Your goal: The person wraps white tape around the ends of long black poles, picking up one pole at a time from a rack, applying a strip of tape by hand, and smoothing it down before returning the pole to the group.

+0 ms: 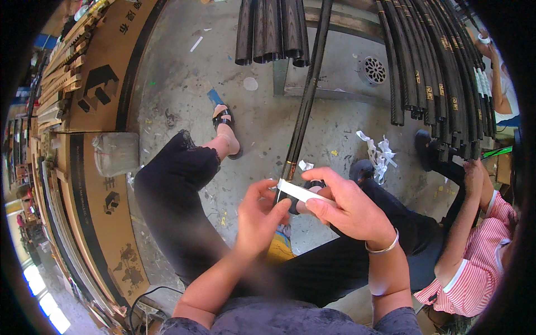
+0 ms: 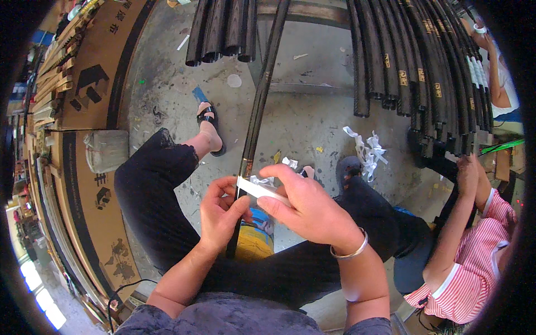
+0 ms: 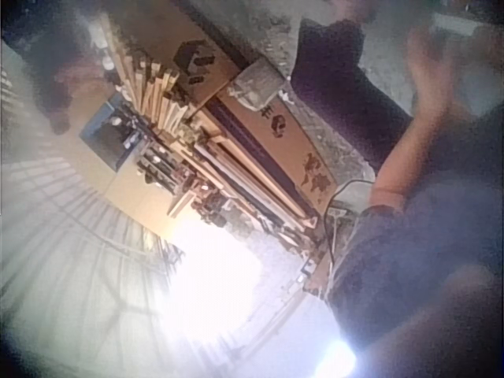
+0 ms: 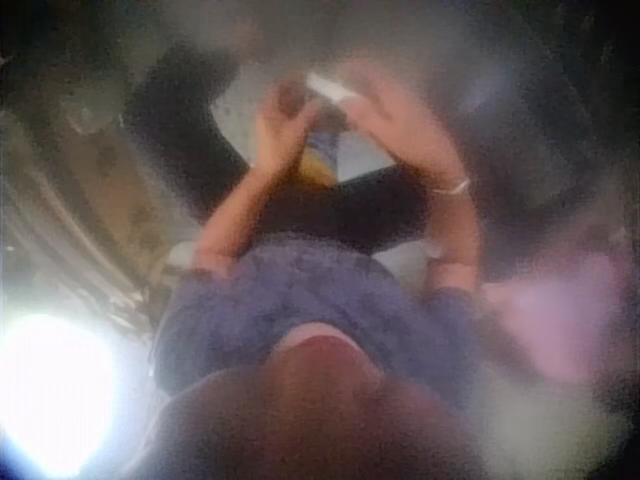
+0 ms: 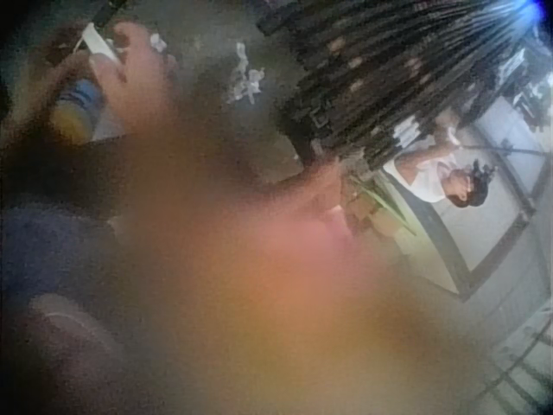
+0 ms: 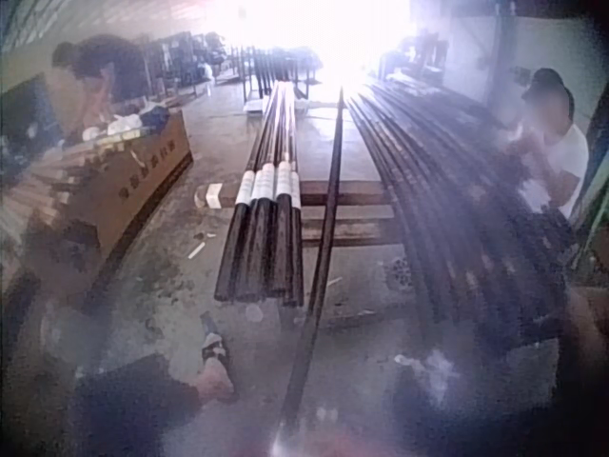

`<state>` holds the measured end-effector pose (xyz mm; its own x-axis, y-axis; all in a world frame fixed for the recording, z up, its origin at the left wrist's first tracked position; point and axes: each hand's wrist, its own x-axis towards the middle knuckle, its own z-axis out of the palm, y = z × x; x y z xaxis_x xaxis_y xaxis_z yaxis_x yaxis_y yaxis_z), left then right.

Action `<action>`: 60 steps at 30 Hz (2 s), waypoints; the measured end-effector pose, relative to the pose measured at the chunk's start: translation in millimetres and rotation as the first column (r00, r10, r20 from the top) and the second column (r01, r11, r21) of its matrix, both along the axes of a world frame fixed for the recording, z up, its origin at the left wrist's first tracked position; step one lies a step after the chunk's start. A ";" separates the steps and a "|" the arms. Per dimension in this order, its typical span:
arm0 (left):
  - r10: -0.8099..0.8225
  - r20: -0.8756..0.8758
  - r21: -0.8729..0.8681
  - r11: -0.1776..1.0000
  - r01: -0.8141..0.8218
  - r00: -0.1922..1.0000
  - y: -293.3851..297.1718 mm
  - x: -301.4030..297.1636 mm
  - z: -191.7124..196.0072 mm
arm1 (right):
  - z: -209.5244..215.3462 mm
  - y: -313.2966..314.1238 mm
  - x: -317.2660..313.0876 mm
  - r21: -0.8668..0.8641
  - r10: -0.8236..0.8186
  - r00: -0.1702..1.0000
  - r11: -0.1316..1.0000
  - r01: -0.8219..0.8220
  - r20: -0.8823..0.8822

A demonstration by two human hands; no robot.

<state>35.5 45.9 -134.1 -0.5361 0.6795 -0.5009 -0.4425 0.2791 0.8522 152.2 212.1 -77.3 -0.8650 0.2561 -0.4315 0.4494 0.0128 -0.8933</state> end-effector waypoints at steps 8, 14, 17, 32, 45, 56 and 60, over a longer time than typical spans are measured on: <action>-0.024 0.043 -0.007 1.000 0.025 0.999 -3.0 -2.0 -1.8 | -2.8 -0.2 1.6 0.030 -0.011 1.000 1.000 0.011 -0.004; -0.036 0.059 -0.001 0.999 0.036 0.998 -5.0 -3.3 -1.3 | -2.9 -1.5 1.2 -0.044 -0.075 0.996 0.996 0.077 0.042; -0.033 0.072 -0.005 0.999 0.034 0.997 -4.4 -3.4 -0.9 | -2.3 -1.2 0.7 -0.045 -0.077 0.996 0.996 0.079 0.047; -0.016 0.088 0.002 1.000 0.016 0.996 -4.8 -2.1 0.8 | -2.7 0.7 -0.7 -0.022 -0.053 0.997 0.998 0.054 0.049; -0.040 0.102 0.014 0.999 0.039 0.994 -8.9 -2.8 0.7 | -4.3 1.2 -0.7 -0.033 -0.053 0.997 0.998 0.055 0.053; -0.046 0.156 0.129 0.991 0.025 0.987 -9.7 -0.8 -0.7 | -7.6 1.2 -0.4 -0.008 -0.024 0.999 1.000 0.024 0.040; -0.062 0.172 0.157 0.987 0.035 0.983 -8.7 -1.3 -4.7 | -11.7 0.6 0.5 0.016 0.006 1.000 1.000 -0.006 0.004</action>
<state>34.3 37.2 -138.8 -0.4134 0.7782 -0.4728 -0.5783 0.1767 0.7965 152.7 212.6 -88.9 -0.8648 0.2583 -0.4306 0.4527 0.0300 -0.8911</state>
